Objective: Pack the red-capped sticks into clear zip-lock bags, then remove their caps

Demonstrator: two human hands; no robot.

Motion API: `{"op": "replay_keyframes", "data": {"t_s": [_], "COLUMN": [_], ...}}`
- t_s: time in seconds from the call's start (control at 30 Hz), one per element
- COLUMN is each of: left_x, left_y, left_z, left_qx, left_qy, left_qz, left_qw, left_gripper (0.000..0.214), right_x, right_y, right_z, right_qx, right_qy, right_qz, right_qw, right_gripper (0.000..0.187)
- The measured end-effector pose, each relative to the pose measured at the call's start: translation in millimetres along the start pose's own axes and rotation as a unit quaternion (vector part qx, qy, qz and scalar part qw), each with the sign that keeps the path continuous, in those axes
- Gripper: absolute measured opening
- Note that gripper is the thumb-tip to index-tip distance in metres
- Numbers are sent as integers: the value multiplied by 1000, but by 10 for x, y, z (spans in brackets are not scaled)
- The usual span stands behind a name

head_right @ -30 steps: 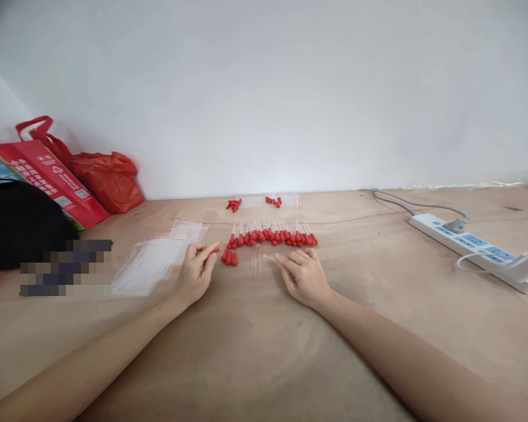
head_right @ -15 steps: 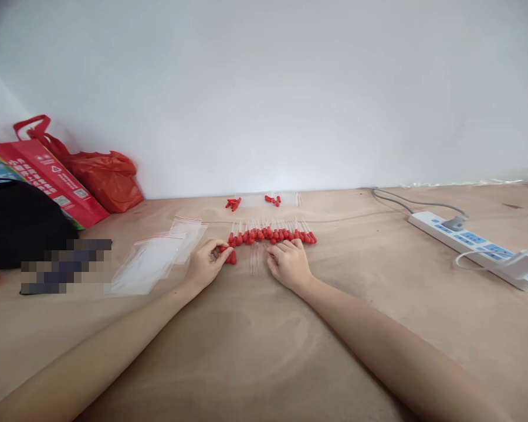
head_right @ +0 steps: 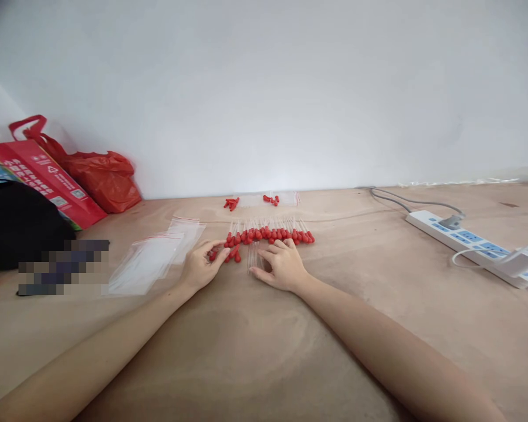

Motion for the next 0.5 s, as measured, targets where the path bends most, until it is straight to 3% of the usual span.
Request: {"op": "replay_keyframes", "data": {"t_s": [0.2,0.5], "left_x": [69,200], "left_y": [263,268], "left_z": [210,406], "left_qx": [-175,-239], "left_qy": [4,59], "left_qz": [-9,2], "left_qw": [984,969], "left_gripper": [22,28], "right_x": [-5,4], "right_y": [-15,-31], "right_z": [-2,-8], "right_qx": [15,18], "right_qy": [2,-7], "right_qz": [7,10], "right_qw": [1000,1000], "right_gripper": [30,23]}}
Point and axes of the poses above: each hand's wrist, its own z-axis towards the middle knuckle, its own x-axis out of the palm, y = z × x, the point moved 2 cm from there along z, towards the middle knuckle, and after that the axes turned 7 degrees about x, right-handed, at the moved point
